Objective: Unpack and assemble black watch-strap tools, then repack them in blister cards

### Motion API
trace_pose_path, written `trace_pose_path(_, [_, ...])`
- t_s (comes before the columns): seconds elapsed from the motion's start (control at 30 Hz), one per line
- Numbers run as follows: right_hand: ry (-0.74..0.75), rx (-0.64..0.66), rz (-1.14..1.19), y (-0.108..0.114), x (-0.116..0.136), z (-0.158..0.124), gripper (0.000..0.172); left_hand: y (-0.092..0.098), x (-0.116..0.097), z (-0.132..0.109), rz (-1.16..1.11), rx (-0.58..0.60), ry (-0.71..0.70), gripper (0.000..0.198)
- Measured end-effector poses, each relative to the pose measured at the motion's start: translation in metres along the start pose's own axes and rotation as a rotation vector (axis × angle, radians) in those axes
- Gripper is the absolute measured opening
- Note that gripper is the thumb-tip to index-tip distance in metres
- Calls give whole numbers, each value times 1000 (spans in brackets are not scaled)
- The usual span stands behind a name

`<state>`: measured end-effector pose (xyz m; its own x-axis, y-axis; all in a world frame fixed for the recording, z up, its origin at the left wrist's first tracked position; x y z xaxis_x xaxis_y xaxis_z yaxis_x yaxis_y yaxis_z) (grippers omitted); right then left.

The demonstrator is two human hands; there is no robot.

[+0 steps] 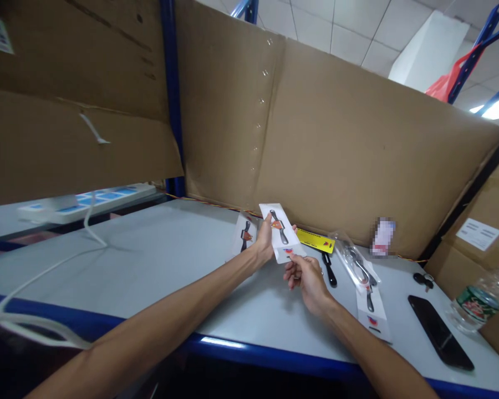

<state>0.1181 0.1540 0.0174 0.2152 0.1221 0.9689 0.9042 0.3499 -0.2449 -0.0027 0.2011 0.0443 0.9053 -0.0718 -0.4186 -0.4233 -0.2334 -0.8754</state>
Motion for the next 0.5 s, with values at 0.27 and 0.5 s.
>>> trace_pose_path(0.27, [-5,13,-10,-1,0,-4,33,4,-4,-5,-32,-53,-72,46])
trace_pose_path(0.5, [26,83,-80,-9,7,-10,41,0,-11,-21,33,-8,-121,51])
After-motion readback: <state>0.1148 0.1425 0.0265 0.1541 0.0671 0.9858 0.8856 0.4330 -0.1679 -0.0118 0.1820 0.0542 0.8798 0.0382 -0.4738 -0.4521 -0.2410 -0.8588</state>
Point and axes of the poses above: each hand's wrist, its own z-axis towards the middle knuckle, its own y-axis out of the back of the hand, x = y × z, the point moved 5 cm from there along z, towards the middle knuckle, and after that the axes turned 3 degrees about z, right-handed, at the moved point
